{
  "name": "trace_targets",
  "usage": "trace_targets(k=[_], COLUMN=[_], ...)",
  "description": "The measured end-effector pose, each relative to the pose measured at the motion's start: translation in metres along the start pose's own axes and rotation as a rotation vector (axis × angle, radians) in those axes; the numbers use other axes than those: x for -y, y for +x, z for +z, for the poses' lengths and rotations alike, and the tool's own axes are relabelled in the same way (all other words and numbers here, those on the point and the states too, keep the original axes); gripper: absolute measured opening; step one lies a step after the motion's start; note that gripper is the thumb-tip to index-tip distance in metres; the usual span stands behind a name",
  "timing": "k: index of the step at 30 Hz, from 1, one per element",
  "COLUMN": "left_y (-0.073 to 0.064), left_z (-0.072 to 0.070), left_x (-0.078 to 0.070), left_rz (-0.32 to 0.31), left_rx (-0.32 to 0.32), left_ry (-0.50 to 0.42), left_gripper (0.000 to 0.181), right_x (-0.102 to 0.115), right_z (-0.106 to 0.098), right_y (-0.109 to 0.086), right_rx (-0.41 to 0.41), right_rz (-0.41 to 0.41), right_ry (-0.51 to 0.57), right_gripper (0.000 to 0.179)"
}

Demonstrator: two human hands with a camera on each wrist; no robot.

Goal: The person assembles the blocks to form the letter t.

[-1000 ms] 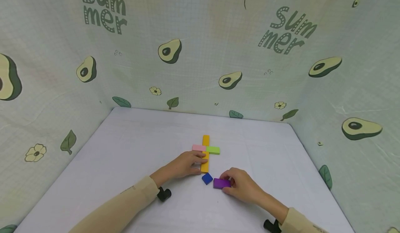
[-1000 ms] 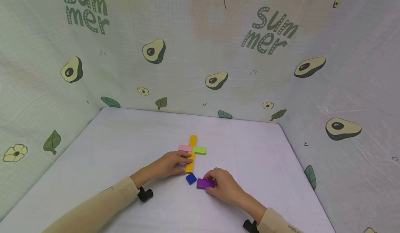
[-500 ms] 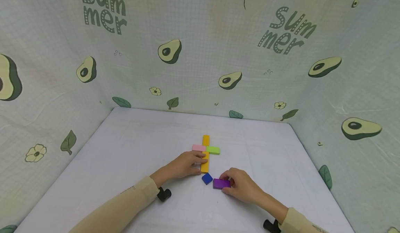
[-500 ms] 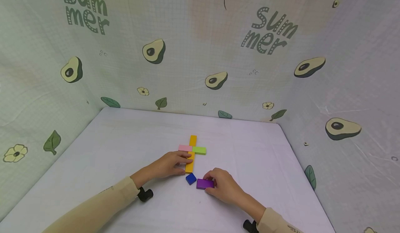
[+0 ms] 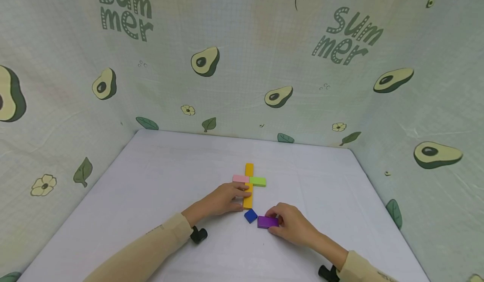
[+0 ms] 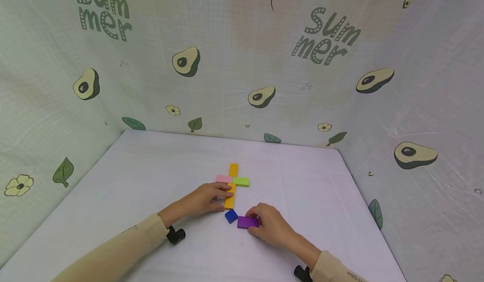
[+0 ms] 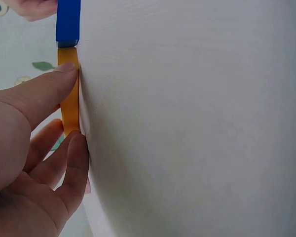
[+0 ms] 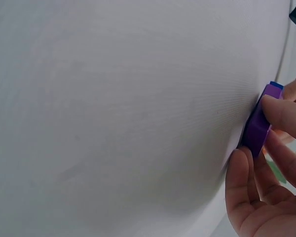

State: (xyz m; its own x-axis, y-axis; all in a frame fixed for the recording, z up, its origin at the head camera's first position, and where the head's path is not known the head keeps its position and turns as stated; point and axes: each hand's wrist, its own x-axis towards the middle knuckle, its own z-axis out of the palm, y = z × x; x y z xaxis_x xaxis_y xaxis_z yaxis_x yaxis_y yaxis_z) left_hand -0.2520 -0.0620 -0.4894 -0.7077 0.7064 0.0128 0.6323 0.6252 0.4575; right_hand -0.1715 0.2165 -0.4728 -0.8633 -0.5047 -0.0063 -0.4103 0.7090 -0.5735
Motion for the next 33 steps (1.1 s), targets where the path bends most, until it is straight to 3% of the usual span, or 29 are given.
trace_targets(k=[33], left_y=[-0.0010], left_z=[-0.0012], left_x=[-0.0024], left_rz=[-0.009], left_rx=[-0.007], left_ry=[-0.022], left_gripper=[0.053], right_x=[0.0009], right_z=[0.0017], right_y=[0.0002], right_rx=[-0.017], right_rz=[-0.004], right_ry=[-0.007], right_gripper=[0.028])
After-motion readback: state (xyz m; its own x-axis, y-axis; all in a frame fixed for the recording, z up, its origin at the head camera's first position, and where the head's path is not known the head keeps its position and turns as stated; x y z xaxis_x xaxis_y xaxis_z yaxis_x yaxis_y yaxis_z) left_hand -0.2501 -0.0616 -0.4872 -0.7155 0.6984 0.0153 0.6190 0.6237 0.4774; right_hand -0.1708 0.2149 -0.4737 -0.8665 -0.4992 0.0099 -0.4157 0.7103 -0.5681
